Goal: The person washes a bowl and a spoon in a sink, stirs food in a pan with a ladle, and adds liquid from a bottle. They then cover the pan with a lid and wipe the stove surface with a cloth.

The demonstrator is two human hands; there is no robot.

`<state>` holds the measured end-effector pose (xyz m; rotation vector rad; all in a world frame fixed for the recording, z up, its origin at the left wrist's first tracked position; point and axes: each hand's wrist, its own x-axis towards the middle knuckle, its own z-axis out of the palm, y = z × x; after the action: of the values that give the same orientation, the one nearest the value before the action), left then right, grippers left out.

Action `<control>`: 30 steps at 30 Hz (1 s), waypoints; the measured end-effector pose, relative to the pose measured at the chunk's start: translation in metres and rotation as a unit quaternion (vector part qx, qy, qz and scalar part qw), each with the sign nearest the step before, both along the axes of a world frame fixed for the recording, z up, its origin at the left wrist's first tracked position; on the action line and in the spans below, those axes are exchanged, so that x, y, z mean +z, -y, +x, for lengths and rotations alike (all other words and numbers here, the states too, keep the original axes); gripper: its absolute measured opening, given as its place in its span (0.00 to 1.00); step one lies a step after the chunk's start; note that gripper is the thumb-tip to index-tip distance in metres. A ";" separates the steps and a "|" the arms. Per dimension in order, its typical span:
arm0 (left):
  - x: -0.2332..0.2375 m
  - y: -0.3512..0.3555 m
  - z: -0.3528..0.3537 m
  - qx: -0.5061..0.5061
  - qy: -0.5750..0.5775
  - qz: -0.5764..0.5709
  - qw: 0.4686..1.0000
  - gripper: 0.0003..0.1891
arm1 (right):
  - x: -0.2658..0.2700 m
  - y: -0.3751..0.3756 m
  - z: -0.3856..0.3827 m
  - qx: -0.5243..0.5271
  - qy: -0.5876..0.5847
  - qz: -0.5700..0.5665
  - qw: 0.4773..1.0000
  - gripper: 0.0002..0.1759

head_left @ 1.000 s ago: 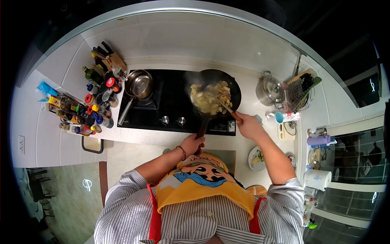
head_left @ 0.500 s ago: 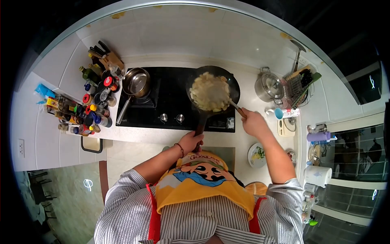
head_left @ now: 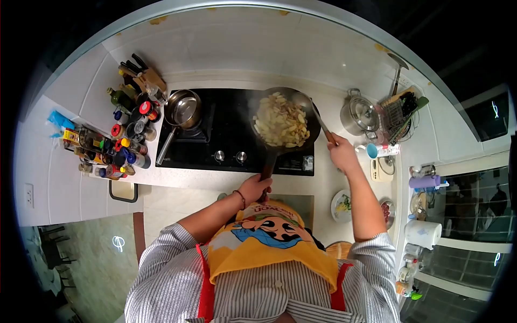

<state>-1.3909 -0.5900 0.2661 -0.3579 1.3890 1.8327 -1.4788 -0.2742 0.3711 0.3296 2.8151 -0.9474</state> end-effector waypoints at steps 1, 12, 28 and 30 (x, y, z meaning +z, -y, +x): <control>0.002 0.001 0.000 -0.002 -0.001 -0.001 1.000 0.14 | -0.018 0.008 -0.002 -0.002 -0.001 -0.001 1.000 0.28; -0.004 0.000 0.000 -0.006 -0.006 0.000 1.000 0.14 | 0.070 0.013 0.032 0.174 0.010 0.115 0.978 0.26; 0.000 0.002 -0.002 -0.024 -0.003 -0.016 1.000 0.14 | 0.181 0.038 0.054 0.239 0.075 0.366 0.896 0.19; -0.004 0.001 -0.004 -0.021 0.002 -0.008 1.000 0.14 | 0.162 0.035 0.053 0.264 0.058 0.376 0.886 0.16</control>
<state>-1.3946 -0.5911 0.2623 -0.3371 1.3988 1.7881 -1.4259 -0.3096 0.5335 -0.2949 2.7811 0.2838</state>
